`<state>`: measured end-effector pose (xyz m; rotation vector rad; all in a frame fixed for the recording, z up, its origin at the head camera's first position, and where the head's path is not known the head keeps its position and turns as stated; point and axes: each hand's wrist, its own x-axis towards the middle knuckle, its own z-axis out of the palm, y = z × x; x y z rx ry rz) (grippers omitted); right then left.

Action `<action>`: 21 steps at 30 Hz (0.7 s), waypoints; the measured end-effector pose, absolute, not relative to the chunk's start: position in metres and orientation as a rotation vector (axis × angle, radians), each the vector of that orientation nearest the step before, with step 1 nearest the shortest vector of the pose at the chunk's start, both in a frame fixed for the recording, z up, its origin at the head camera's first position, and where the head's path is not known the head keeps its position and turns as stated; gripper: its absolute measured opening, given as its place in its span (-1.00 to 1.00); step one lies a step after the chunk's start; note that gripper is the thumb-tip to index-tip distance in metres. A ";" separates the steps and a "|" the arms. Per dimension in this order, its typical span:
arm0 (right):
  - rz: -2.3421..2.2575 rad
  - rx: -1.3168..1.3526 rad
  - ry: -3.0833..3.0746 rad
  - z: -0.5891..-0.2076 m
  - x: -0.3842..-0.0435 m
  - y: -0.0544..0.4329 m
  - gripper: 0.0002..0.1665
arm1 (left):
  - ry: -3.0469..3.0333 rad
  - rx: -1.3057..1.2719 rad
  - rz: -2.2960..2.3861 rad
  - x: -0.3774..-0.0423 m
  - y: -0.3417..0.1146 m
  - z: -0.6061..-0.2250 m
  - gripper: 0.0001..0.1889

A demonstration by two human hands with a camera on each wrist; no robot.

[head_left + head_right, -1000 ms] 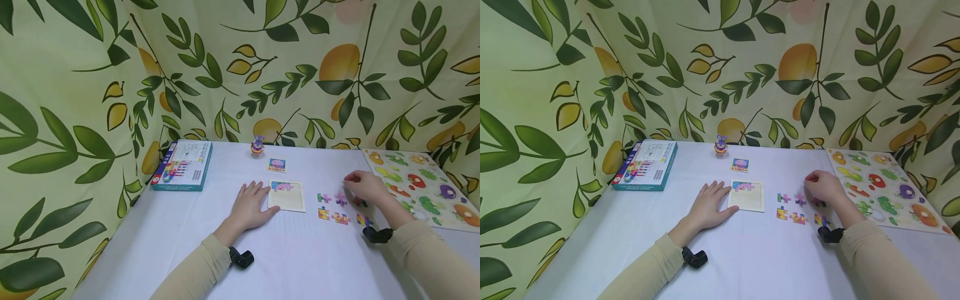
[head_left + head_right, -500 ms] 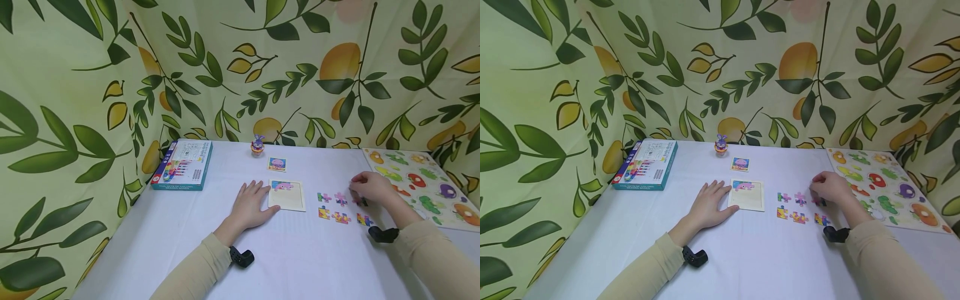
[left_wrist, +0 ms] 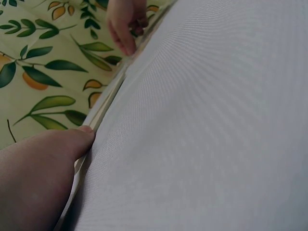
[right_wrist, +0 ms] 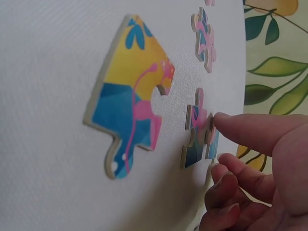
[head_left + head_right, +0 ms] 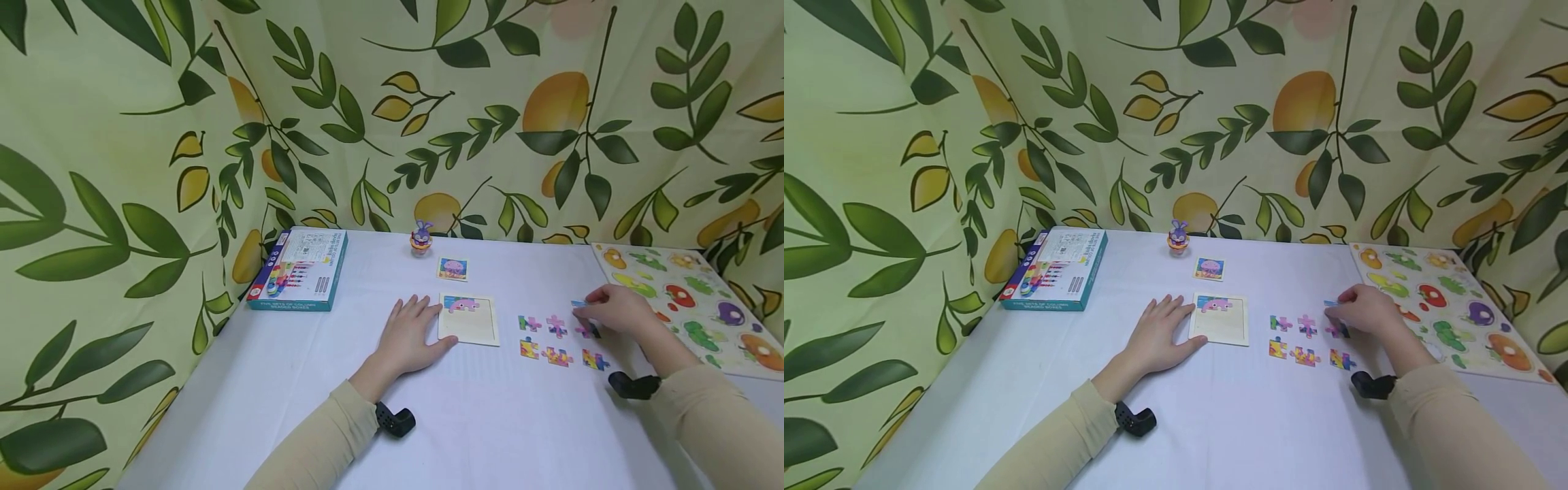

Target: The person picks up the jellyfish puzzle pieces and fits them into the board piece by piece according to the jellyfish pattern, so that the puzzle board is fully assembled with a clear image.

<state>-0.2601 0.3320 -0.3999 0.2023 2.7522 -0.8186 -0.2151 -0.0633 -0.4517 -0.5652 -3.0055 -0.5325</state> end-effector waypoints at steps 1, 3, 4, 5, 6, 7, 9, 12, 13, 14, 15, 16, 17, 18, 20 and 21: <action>-0.816 0.210 2.747 -0.399 -0.260 0.332 -0.24 | -3.005 -0.565 -0.535 -0.215 -0.063 -0.452 -0.21; -0.819 0.227 2.733 -0.398 -0.259 0.333 -0.22 | -3.000 -0.566 -0.541 -0.215 -0.064 -0.451 -0.21; -0.820 0.231 2.727 -0.398 -0.259 0.333 -0.22 | -2.998 -0.567 -0.543 -0.215 -0.064 -0.451 -0.21; -0.822 0.233 2.721 -0.398 -0.259 0.333 -0.21 | -2.996 -0.568 -0.543 -0.215 -0.064 -0.452 -0.21; -0.823 0.234 2.718 -0.398 -0.258 0.333 -0.21 | -2.994 -0.569 -0.543 -0.215 -0.064 -0.452 -0.21; -0.824 0.232 2.715 -0.398 -0.258 0.333 -0.21 | -2.993 -0.569 -0.543 -0.214 -0.064 -0.452 -0.21; -0.830 0.232 2.709 -0.398 -0.258 0.334 -0.20 | -2.991 -0.571 -0.544 -0.214 -0.064 -0.452 -0.21; -0.830 0.219 2.709 -0.399 -0.259 0.334 -0.19 | -2.992 -0.573 -0.540 -0.214 -0.065 -0.452 -0.22; -0.830 0.215 2.710 -0.400 -0.259 0.335 -0.19 | -2.992 -0.575 -0.534 -0.215 -0.065 -0.452 -0.22; -0.829 0.211 2.713 -0.400 -0.259 0.335 -0.19 | -2.992 -0.578 -0.529 -0.215 -0.065 -0.451 -0.22; -0.829 0.208 2.714 -0.400 -0.259 0.335 -0.19 | -2.992 -0.579 -0.522 -0.215 -0.065 -0.451 -0.22; -0.828 0.205 2.716 -0.400 -0.259 0.335 -0.20 | -2.992 -0.581 -0.515 -0.215 -0.065 -0.451 -0.22; -0.826 0.201 2.719 -0.400 -0.259 0.335 -0.20 | -2.992 -0.583 -0.508 -0.215 -0.065 -0.451 -0.22; -0.826 0.197 2.719 -0.400 -0.259 0.335 -0.21 | -2.993 -0.585 -0.501 -0.215 -0.064 -0.451 -0.22; -0.823 0.191 2.724 -0.400 -0.259 0.335 -0.21 | -2.996 -0.585 -0.500 -0.215 -0.064 -0.451 -0.21; -0.821 0.190 2.726 -0.400 -0.259 0.335 -0.22 | -2.998 -0.584 -0.500 -0.216 -0.064 -0.451 -0.21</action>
